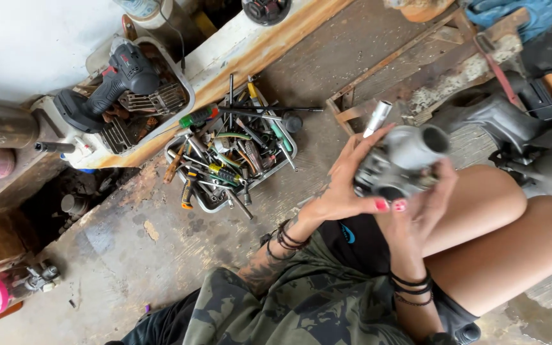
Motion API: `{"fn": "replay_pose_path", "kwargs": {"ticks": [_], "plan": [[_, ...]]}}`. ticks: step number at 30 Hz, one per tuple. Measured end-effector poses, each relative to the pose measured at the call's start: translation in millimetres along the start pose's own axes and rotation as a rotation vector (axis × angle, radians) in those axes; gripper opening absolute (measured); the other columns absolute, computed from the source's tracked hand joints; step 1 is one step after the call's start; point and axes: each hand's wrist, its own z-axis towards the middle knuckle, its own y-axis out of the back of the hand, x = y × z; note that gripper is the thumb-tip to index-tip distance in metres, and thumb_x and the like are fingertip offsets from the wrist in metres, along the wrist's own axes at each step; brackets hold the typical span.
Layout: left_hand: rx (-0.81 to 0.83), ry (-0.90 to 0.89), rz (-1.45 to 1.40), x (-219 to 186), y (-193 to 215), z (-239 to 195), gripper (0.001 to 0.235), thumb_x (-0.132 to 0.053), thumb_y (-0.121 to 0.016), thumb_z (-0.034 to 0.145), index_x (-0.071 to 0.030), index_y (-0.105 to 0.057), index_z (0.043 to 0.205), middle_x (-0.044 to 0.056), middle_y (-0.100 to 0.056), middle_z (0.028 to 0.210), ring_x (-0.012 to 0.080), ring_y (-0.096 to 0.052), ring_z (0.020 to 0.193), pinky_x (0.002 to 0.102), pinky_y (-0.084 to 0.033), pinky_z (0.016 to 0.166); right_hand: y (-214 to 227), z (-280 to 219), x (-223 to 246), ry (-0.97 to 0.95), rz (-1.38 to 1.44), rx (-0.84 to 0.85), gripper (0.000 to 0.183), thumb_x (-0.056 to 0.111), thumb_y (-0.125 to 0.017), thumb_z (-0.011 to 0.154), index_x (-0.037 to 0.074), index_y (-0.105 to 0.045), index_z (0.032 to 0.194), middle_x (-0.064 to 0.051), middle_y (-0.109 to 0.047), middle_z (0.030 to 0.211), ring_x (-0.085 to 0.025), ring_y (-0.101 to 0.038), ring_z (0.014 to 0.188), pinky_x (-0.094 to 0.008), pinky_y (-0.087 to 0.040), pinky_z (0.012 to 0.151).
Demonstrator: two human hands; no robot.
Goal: Disassembling and cleaning a motorcycle carburetor at a workbench using a brush and tools.
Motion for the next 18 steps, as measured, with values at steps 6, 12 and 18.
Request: {"fn": "replay_pose_path", "kwargs": {"ticks": [6,12,18], "plan": [[-0.229,-0.065,-0.404,6,23,-17,0.111,-0.069,-0.086,0.06,-0.003,-0.054,0.143,0.019,-0.064,0.12,0.0301,-0.06,0.109,0.056,-0.052,0.099,-18,22,65,-0.186,-0.219,0.544,0.075,0.047,-0.044,0.103,-0.002,-0.029,0.158,-0.024,-0.023,0.166,-0.038,-0.018,0.155,-0.063,-0.028,0.12],[-0.598,0.215,-1.335,50,-5,-66,0.108,-0.086,-0.048,0.075,-0.01,-0.051,0.151,0.028,-0.05,0.152,0.0505,-0.038,0.144,0.064,-0.019,0.125,11,-24,26,0.141,-0.797,0.562,0.053,0.009,-0.073,0.079,-0.012,-0.053,0.123,-0.031,-0.066,0.121,-0.048,-0.067,0.11,-0.052,-0.056,0.09],[-0.45,-0.159,-1.053,52,-35,-77,0.105,-0.083,-0.045,0.084,-0.017,-0.025,0.163,0.017,-0.037,0.162,0.0333,-0.038,0.146,0.054,-0.028,0.123,32,-50,5,0.254,-1.057,0.408,0.031,0.014,-0.076,0.073,0.004,-0.061,0.098,-0.015,-0.063,0.08,-0.043,-0.066,0.072,-0.049,-0.056,0.065]]}}
